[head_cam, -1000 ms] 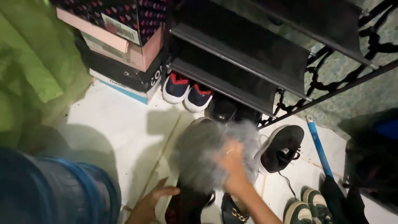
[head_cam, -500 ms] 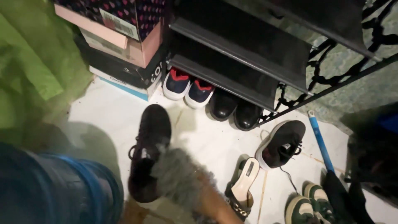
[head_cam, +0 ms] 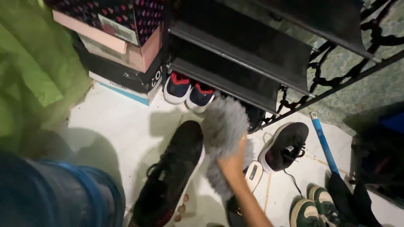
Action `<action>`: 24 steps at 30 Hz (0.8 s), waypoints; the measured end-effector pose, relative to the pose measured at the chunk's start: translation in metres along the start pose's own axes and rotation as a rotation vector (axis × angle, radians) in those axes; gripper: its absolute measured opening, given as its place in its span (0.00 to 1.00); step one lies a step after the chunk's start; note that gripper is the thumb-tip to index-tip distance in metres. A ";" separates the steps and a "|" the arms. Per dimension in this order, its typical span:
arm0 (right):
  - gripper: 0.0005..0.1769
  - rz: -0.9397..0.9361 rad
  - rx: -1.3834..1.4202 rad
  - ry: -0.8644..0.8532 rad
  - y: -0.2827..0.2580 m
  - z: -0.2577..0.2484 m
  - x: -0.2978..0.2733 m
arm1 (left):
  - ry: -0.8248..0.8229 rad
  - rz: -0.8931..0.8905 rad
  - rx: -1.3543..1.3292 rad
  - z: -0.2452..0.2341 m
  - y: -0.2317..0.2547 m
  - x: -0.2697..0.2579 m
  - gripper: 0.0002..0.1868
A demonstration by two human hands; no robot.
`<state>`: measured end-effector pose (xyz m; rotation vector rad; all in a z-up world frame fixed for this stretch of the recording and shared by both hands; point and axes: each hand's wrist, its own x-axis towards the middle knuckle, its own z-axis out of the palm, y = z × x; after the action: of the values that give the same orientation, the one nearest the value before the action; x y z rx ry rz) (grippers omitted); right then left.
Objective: The person removes various shoes from a multi-tier shoe rack, wipes them with a gray duster, and places them back on the rack. The person also moves a helmet and a blue bag to rearrange the items on the rack.
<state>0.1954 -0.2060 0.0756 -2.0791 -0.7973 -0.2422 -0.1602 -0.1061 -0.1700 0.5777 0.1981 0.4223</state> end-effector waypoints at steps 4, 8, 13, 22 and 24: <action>0.35 0.133 0.202 -0.043 -0.031 -0.002 -0.023 | 0.056 -0.027 -0.154 0.048 0.036 0.088 0.29; 0.35 0.091 0.064 -0.130 -0.051 -0.008 -0.024 | 0.097 -0.048 -0.298 0.090 0.070 0.157 0.31; 0.34 0.036 -0.059 -0.213 -0.076 -0.004 -0.021 | 0.439 -0.146 -0.267 0.105 0.061 0.185 0.28; 0.38 -0.223 -0.468 -0.544 -0.018 0.021 -0.129 | 0.428 -0.121 0.320 0.075 0.014 0.198 0.34; 0.10 -0.465 -0.337 -0.382 0.020 0.037 -0.170 | 0.498 -0.103 0.311 0.057 0.024 0.204 0.34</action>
<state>0.0714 -0.2614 -0.0352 -2.2585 -1.5662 -0.2462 0.0315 -0.0258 -0.1227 0.7558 0.7779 0.4326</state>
